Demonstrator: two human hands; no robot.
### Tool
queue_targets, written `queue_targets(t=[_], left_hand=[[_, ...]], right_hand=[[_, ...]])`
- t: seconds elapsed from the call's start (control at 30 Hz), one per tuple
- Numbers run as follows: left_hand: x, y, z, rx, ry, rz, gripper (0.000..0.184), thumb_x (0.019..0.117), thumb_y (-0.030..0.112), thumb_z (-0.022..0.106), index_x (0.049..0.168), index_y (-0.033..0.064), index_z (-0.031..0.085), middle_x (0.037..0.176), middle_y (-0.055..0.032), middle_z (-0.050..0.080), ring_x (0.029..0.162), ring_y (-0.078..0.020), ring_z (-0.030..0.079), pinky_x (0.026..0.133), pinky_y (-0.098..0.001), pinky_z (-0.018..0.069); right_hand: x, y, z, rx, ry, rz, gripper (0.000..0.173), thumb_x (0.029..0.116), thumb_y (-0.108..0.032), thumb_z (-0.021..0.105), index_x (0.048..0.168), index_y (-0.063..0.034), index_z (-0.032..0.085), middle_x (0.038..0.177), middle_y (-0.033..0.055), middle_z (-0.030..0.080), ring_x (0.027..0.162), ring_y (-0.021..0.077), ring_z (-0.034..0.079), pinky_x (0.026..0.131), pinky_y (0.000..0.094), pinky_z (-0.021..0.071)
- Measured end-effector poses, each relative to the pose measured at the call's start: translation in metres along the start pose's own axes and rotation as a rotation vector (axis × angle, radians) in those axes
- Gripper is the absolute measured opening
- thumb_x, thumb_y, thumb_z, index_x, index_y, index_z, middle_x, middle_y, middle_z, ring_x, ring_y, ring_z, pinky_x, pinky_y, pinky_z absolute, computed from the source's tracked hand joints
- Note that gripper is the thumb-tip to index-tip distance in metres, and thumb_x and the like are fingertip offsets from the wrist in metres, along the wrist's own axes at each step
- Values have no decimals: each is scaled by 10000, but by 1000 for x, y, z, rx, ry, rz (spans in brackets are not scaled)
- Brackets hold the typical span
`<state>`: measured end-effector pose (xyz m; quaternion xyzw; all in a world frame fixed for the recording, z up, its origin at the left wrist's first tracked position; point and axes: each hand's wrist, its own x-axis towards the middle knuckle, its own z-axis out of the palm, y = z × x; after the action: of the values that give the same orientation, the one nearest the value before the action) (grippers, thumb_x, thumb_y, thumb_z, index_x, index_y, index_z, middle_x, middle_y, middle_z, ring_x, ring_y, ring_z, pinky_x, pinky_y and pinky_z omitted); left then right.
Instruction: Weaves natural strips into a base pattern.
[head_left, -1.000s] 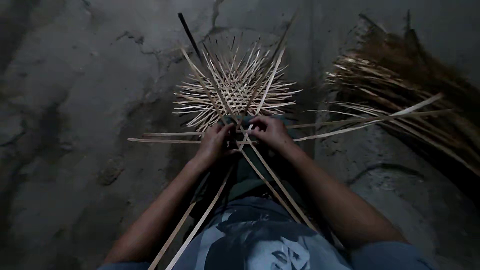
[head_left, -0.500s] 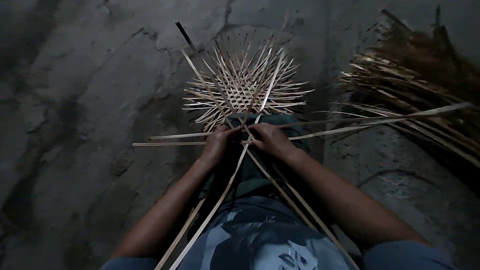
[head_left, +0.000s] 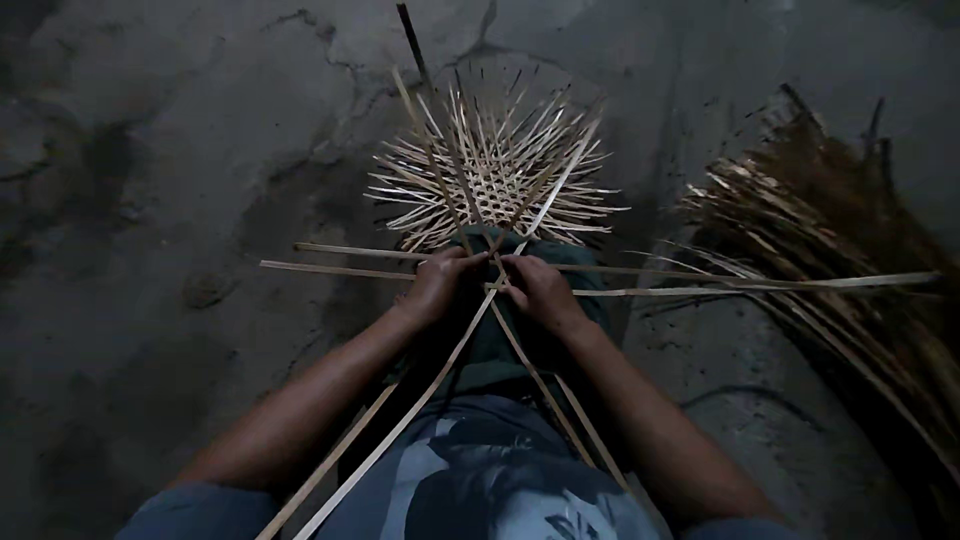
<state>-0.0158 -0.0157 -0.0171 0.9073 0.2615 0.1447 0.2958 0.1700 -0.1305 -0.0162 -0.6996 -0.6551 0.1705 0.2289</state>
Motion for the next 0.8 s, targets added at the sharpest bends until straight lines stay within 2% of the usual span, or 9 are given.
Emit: queue_targets(t=[0.17, 0.3, 0.4, 0.57, 0.8], left_hand=[[-1, -2, 4, -36, 14, 10, 407, 923, 93, 716, 1329, 105, 688, 1090, -143, 702, 970, -283, 693, 882, -476, 568], [2, -7, 7, -17, 5, 25, 413, 919, 107, 716, 1331, 114, 690, 1106, -154, 704, 986, -306, 698, 869, -510, 572], [4, -9, 9, 9, -6, 35, 416, 925, 124, 706, 1340, 120, 686, 1113, -154, 706, 990, -307, 701, 862, -522, 571], [4, -8, 8, 15, -6, 64, 392, 940, 79, 678, 1332, 101, 688, 1087, -142, 712, 983, -279, 704, 889, -467, 575], [5, -20, 1, 1, -46, 142, 425, 925, 132, 732, 1347, 127, 681, 1083, -132, 710, 982, -260, 699, 893, -443, 573]], right_hand=[[-3, -3, 3, -34, 16, -20, 469, 925, -104, 736, 1363, 5, 609, 1154, 205, 693, 1040, 347, 698, 918, 506, 578], [-3, -5, 1, -40, -29, 18, 471, 950, -121, 708, 1391, -8, 591, 1257, 219, 659, 1101, 353, 688, 944, 515, 573], [-3, -1, 4, -47, -31, -1, 474, 955, -128, 705, 1399, -13, 584, 1242, 210, 663, 1090, 344, 689, 940, 501, 575], [-3, 4, 8, -43, 18, -54, 450, 941, -116, 715, 1363, 1, 609, 1199, 198, 681, 1072, 327, 696, 930, 483, 582], [-3, 4, 3, 6, -33, -31, 497, 947, -182, 734, 1394, -19, 592, 1189, 200, 664, 1036, 319, 689, 922, 476, 582]])
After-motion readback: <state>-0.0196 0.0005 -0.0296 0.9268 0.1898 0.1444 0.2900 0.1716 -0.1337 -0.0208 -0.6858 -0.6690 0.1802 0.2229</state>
